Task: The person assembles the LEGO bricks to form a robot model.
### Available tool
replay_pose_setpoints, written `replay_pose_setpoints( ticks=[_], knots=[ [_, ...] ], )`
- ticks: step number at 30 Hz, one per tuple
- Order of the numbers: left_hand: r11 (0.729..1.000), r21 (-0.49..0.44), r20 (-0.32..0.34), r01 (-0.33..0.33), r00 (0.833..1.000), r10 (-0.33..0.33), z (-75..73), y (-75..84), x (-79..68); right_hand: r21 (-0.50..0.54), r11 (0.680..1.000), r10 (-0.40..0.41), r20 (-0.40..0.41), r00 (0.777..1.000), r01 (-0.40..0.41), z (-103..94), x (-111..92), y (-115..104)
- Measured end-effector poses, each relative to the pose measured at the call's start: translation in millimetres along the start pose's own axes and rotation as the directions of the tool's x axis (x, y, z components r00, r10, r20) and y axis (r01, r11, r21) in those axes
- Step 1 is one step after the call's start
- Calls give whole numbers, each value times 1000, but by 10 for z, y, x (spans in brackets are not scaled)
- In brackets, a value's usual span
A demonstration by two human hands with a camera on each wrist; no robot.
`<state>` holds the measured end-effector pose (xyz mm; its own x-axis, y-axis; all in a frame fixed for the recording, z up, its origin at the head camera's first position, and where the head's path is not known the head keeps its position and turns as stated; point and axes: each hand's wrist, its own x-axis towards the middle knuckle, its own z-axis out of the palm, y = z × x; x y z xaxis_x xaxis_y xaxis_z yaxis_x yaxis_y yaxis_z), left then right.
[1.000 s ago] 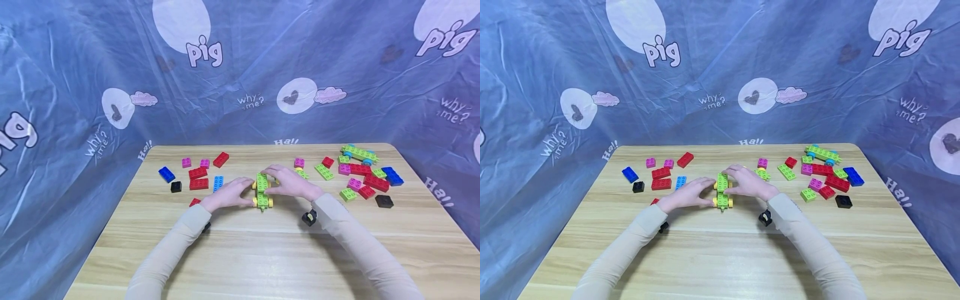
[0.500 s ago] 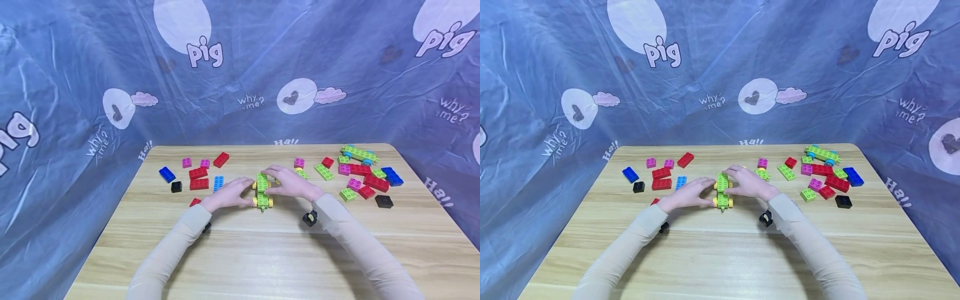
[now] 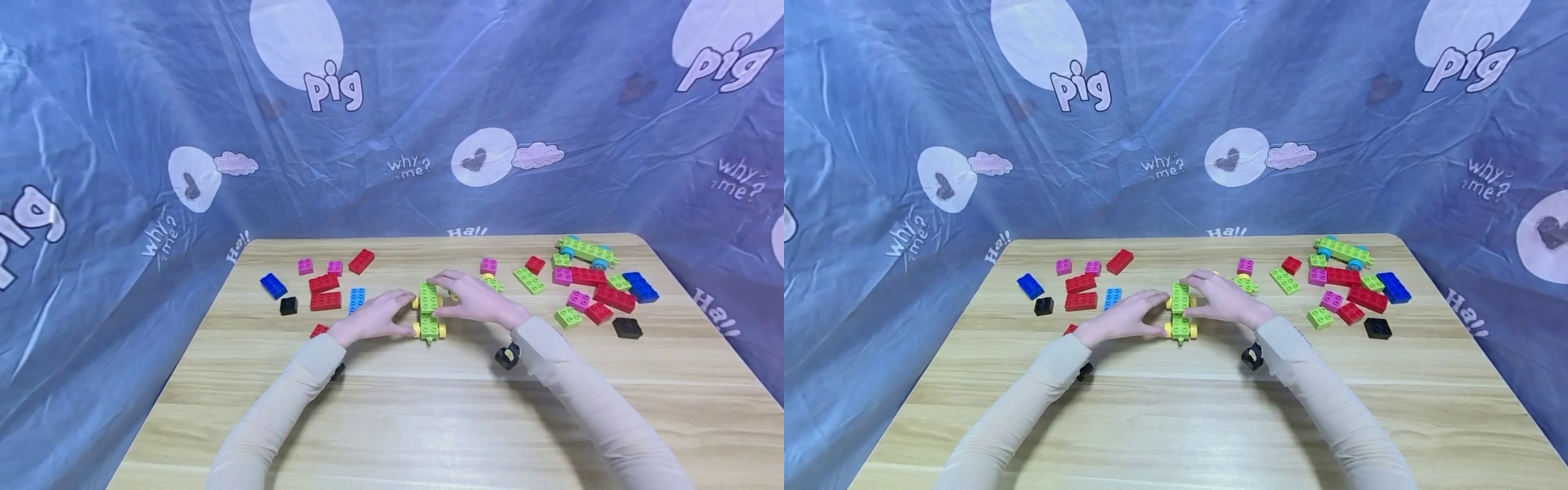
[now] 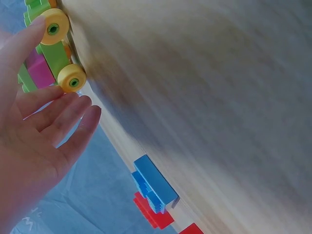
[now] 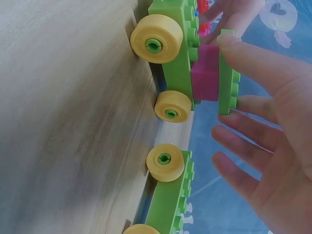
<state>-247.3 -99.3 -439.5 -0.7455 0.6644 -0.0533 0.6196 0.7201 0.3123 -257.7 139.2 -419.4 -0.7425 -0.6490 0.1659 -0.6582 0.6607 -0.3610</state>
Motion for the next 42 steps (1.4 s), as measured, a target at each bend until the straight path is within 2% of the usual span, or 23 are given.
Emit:
replay_pose_setpoints(
  ticks=[15, 20, 24, 33, 42],
  knots=[
    [1000, -1, -2, 11, 1000, -11, 4, -12, -15, 37, 999, 37, 9, 999, -38, -104, -40, 44],
    [1000, -1, -4, 15, 1000, -15, -3, -1, -26, -17, 999, 29, -29, 999, -30, -239, -76, 132],
    [1000, -1, -7, 14, 1000, -14, 0, 1, -25, -31, 999, 30, -62, 998, -32, -402, -123, 270],
    [1000, -7, -7, 10, 1000, -10, -2, 1, -16, -74, 985, 151, -75, 986, -156, -804, -317, 729],
    [1000, 3, -6, 0, 1000, 0, 6, 8, -13, -140, 960, 241, -42, 970, -244, -987, -507, 1088]
  ],
)
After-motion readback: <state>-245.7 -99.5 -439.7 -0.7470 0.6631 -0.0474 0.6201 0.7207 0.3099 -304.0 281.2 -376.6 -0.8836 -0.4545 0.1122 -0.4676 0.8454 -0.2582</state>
